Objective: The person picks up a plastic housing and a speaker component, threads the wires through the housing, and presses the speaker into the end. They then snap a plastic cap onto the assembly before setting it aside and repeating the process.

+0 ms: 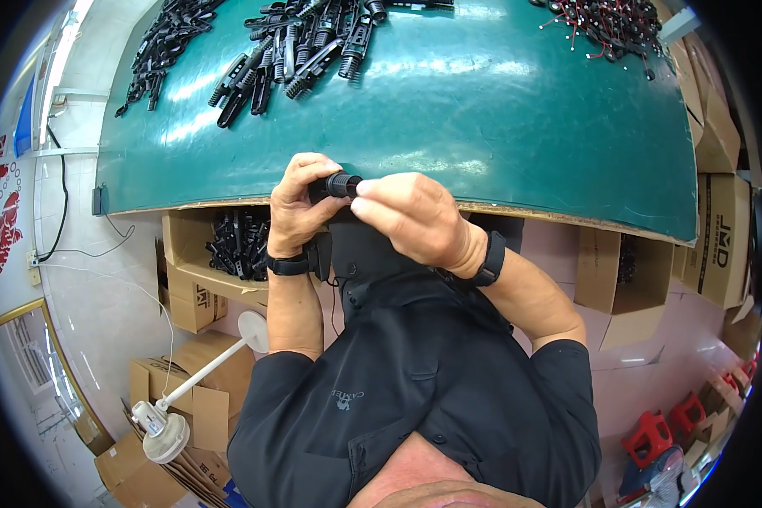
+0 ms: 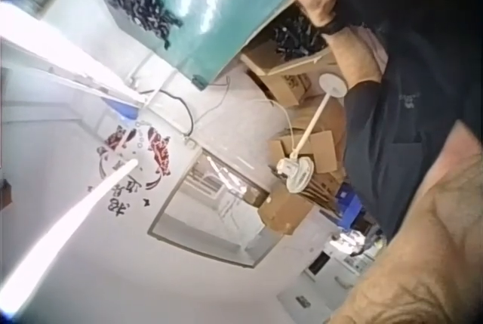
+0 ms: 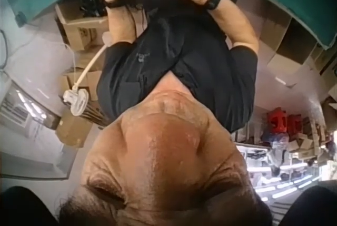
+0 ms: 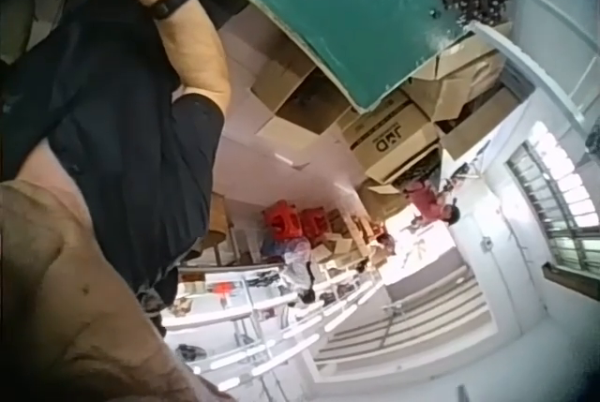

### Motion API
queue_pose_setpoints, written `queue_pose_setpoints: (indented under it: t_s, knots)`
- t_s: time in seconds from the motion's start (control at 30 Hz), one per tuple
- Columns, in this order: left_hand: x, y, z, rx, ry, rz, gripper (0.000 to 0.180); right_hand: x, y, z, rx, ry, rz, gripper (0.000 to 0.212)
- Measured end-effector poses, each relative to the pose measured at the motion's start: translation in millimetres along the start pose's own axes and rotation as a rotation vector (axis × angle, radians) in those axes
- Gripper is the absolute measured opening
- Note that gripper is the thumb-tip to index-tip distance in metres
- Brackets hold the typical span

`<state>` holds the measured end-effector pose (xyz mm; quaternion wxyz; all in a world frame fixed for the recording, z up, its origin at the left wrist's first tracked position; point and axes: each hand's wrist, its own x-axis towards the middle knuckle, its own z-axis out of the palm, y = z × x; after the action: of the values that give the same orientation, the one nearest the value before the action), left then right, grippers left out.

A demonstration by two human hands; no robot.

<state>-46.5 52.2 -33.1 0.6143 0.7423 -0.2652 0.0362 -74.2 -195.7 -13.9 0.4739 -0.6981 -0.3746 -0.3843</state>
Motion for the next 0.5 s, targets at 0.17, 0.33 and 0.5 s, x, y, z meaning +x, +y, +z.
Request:
queue_pose_setpoints:
  t_s: [0.17, 0.33, 0.5]
  knots:
    - [0.7, 1.3, 2.0, 0.055, 0.001, -0.007, 0.057, -0.4, 2.1, 4.8, 0.106, 0.076, 0.337, 0.038]
    - [4.1, 10.0, 5.7, 0.120, 0.013, 0.001, 0.057, -1.9, 2.0, 0.6, 0.086, 0.001, 0.455, 0.044]
    - [5.4, 11.0, 7.0, 0.182, 0.005, -0.018, 0.056, -6.4, 4.3, -2.6, 0.137, -0.058, 0.528, 0.044]
